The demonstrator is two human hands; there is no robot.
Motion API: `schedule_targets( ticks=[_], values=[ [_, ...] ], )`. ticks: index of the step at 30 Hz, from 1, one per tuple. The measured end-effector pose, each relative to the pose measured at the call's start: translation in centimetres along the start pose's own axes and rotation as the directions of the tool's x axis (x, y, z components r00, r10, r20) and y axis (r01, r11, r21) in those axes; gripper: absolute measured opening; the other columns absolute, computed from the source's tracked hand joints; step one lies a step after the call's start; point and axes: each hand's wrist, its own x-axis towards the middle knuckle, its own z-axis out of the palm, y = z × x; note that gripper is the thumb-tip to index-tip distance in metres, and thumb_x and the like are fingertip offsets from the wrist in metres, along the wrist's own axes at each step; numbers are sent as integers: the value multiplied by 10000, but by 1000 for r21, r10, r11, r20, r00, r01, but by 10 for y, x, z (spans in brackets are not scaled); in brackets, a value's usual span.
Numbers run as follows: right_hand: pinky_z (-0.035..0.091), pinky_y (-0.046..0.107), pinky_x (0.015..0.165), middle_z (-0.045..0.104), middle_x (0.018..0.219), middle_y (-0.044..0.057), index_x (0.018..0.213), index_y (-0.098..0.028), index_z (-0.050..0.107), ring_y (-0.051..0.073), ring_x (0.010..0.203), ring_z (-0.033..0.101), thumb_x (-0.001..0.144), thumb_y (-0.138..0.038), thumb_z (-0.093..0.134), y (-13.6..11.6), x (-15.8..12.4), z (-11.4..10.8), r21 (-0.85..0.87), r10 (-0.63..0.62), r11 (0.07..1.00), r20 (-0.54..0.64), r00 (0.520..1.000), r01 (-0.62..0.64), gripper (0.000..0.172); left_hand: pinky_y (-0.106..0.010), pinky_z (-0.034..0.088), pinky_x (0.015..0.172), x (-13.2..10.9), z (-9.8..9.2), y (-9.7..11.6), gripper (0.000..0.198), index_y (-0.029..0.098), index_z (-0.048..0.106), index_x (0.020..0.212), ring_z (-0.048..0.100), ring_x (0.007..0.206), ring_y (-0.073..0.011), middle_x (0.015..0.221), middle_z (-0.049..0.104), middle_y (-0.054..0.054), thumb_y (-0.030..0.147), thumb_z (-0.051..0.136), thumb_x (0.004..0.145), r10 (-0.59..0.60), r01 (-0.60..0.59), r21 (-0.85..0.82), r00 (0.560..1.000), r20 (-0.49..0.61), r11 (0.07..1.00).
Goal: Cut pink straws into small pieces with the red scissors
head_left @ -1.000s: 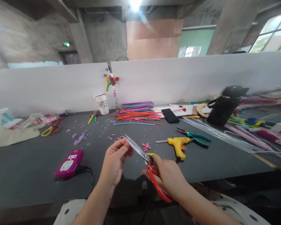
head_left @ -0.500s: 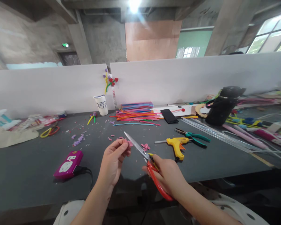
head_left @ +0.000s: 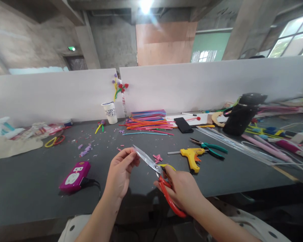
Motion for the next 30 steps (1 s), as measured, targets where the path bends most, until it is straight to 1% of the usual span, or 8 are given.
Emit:
schedule_targets(
  ticks=[7, 12, 17, 24, 27, 30],
  values=[
    [236, 236, 459, 590, 573, 4, 742, -193, 460, 163, 514, 561, 777, -472, 400, 2, 0, 1, -13, -15, 1000, -5, 1000, 14, 288, -180, 395, 544, 0, -1, 0, 48, 140, 590, 672, 491, 552, -78, 632, 559, 3, 188, 594, 668, 13, -13, 11, 1000, 4, 1000],
    [233, 231, 457, 590, 575, 2, 732, -193, 465, 155, 506, 557, 769, -506, 398, 2, 0, 3, 0, -1, 1000, 3, 1000, 1, 322, -176, 391, 535, 1, 0, 0, 49, 140, 596, 678, 490, 550, -78, 634, 564, 1, 189, 592, 670, 23, -23, 17, 1000, 1, 1000],
    [230, 227, 453, 583, 568, -4, 724, -196, 454, 156, 500, 550, 772, -516, 392, 2, 0, 2, 5, 8, 1000, 25, 1000, -8, 329, -168, 388, 546, 1, -2, -1, 43, 145, 603, 701, 493, 561, -70, 658, 576, 1, 178, 580, 686, 17, -18, 9, 1000, 20, 1000],
    [219, 223, 443, 566, 534, -14, 694, -201, 454, 144, 476, 531, 774, -496, 394, 2, 0, -1, 9, 18, 1000, 32, 999, -19, 311, -168, 388, 540, 0, -1, 0, 41, 149, 607, 680, 493, 555, -72, 637, 575, 6, 184, 588, 672, 16, -16, 22, 1000, 8, 1000],
    [202, 225, 434, 548, 500, -22, 681, -205, 456, 137, 454, 516, 774, -479, 394, 2, 2, -2, 6, 37, 999, 38, 999, -37, 295, -172, 392, 532, 1, -1, 1, 52, 140, 606, 671, 498, 551, -74, 633, 571, 2, 190, 595, 664, 18, -18, 28, 1000, 2, 999],
    [202, 220, 430, 539, 497, -27, 684, -209, 449, 134, 455, 512, 768, -503, 393, 1, 3, -3, 54, 65, 996, 62, 996, -68, 311, -173, 395, 535, 1, -1, 0, 59, 139, 606, 676, 505, 554, -73, 624, 571, 2, 195, 603, 658, 12, -12, 25, 1000, 0, 1000]
  ],
)
